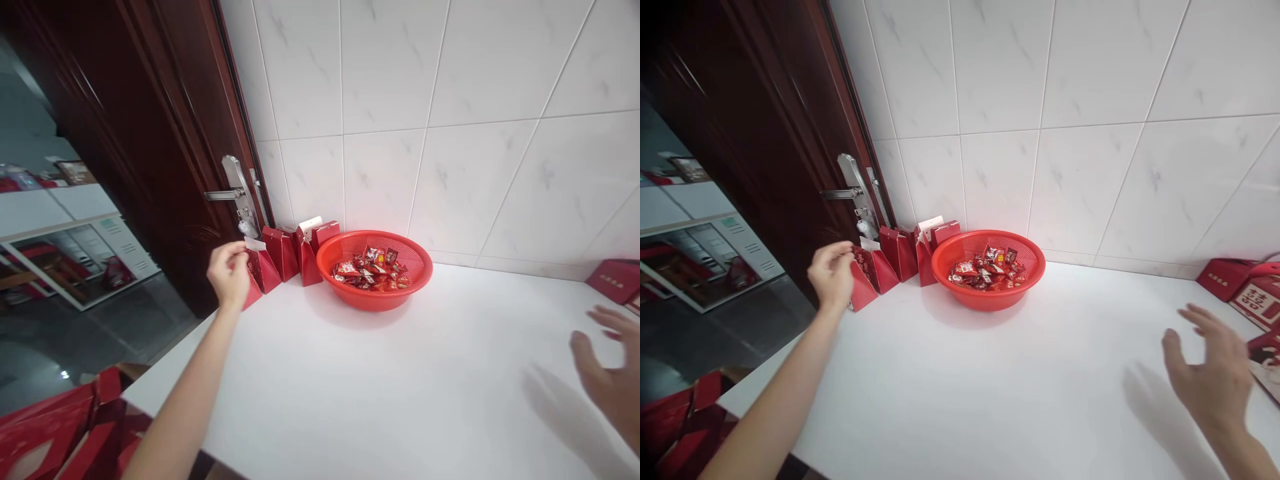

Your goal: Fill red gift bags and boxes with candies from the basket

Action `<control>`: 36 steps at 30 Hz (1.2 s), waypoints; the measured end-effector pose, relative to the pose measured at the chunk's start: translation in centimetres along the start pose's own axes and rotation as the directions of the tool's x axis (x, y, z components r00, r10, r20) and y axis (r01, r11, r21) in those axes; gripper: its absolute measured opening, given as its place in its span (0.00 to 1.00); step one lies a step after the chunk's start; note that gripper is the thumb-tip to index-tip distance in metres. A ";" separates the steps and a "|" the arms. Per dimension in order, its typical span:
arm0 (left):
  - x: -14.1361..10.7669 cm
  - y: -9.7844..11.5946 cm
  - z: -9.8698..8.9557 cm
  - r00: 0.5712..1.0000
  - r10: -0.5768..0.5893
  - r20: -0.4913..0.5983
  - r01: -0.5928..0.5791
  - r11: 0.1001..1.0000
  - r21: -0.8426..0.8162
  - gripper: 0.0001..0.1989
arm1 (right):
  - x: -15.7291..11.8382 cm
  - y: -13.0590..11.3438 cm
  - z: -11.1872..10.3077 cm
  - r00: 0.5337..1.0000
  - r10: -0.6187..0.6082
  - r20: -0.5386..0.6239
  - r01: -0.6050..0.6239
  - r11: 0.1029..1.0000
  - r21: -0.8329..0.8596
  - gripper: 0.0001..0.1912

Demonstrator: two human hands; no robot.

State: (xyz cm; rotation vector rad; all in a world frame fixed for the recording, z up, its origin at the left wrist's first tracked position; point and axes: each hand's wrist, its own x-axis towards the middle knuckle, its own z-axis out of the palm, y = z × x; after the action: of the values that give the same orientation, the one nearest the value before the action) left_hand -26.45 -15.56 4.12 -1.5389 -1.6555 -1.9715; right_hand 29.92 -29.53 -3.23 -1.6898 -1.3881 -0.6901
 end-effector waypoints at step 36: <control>-9.9 16.6 5.3 0.345 0.522 0.780 -0.241 0.853 -0.464 0.10 | -7.1 -10.5 2.3 0.797 -0.305 0.521 -0.054 0.824 0.564 0.11</control>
State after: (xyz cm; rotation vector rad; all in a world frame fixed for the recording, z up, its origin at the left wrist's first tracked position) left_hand -7.82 -22.33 6.80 -3.1036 -0.9481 -1.1116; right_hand 17.84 -30.66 -7.58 -1.3685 -1.9250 0.2345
